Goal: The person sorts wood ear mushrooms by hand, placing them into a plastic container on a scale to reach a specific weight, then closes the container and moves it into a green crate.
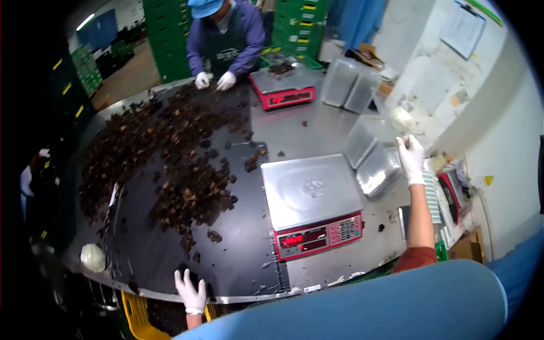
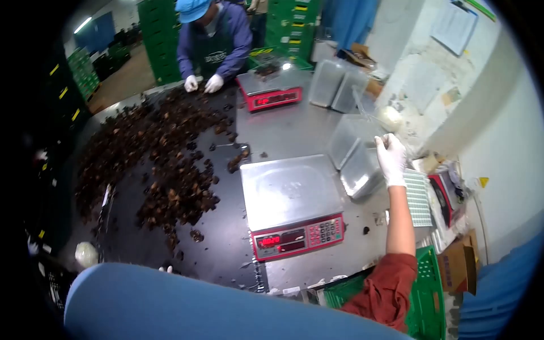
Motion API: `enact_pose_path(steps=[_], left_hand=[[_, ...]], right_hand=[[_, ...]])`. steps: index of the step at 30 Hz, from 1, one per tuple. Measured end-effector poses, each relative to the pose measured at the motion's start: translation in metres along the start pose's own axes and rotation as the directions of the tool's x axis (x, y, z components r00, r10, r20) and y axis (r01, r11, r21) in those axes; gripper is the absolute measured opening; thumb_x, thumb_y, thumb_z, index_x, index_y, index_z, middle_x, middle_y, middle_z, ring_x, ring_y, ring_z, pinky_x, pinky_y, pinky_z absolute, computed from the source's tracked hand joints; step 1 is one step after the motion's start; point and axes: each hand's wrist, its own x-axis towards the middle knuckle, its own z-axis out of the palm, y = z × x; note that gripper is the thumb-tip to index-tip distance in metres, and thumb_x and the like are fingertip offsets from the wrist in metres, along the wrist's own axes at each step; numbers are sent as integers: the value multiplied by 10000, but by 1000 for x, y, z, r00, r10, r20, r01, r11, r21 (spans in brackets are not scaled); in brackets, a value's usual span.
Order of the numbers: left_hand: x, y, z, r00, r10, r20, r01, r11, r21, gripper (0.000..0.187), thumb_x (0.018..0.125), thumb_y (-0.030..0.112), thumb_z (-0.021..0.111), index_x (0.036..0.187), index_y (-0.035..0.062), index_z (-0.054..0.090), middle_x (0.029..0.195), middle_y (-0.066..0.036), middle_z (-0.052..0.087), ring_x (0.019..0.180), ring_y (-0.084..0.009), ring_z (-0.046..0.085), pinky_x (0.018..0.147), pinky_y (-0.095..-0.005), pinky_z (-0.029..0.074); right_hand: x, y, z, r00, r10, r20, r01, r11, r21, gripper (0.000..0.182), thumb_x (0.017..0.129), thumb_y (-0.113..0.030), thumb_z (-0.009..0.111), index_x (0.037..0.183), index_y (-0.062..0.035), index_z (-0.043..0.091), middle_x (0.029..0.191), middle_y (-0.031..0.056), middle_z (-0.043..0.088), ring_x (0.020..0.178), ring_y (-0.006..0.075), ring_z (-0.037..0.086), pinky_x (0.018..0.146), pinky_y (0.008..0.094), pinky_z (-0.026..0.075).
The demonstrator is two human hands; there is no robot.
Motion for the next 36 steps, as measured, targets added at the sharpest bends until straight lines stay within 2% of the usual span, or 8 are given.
enact_pose_path(steps=[7,12,16,22,26,28,32,36], left_hand=[[14,33,6,997,34,64,-45,984,170,837,706,285,752,1421,64,378,1460,-327,249,1310,-542,267,1085,-565,265],[35,12,12,995,75,65,-86,978,189,827,731,247,745,1435,65,352,1462,-314,247,1319,-514,273,1098,-538,269],[57,-7,7,985,171,18,-172,975,138,589,778,118,652,1336,50,476,1327,-290,432,1189,-469,439,1006,-505,378],[97,-23,13,975,206,-82,-215,970,-117,405,815,-62,555,1190,83,602,1213,-197,514,1130,-364,501,978,-406,419],[159,-4,8,932,237,-276,-300,929,-217,409,821,87,631,1227,92,587,1290,-213,490,1171,-392,478,1002,-442,405],[211,-8,8,910,245,-333,-265,964,-14,475,818,208,666,1271,111,563,1375,-218,435,1234,-420,422,1055,-483,345],[258,-16,15,986,27,-162,0,986,164,612,837,445,619,1378,195,482,1509,-206,269,1369,-481,217,1091,-642,173],[262,-15,23,996,30,86,-42,989,143,622,840,480,625,1395,252,458,1524,-194,236,1374,-486,194,1063,-674,195]], right_hand=[[-154,-84,50,778,-599,188,597,799,74,182,760,-172,713,710,-106,551,661,78,550,644,277,558,631,396,403],[-222,-89,77,763,-546,346,569,821,42,208,764,-217,707,720,-111,534,666,70,539,655,277,552,636,400,397],[-227,-137,54,843,-469,264,489,872,-13,426,666,-270,779,1008,-76,613,952,80,588,925,280,533,830,429,394],[-259,-231,88,717,-606,345,472,786,400,297,713,-176,730,981,-91,635,953,72,604,970,282,551,867,401,421],[-274,-265,170,705,-610,361,372,752,545,229,759,-155,703,958,-69,627,958,98,604,960,292,558,879,402,434],[-269,-290,233,782,-496,379,176,757,629,239,770,-169,706,966,-58,626,999,119,606,973,305,555,871,398,453],[-248,-306,307,794,-249,554,-100,846,524,396,829,-300,685,1154,-84,616,1186,155,561,1074,316,532,936,386,443],[-249,-330,326,629,-170,758,4,977,215,702,844,-579,569,1418,-202,425,1481,224,332,1393,415,249,1128,523,215]])
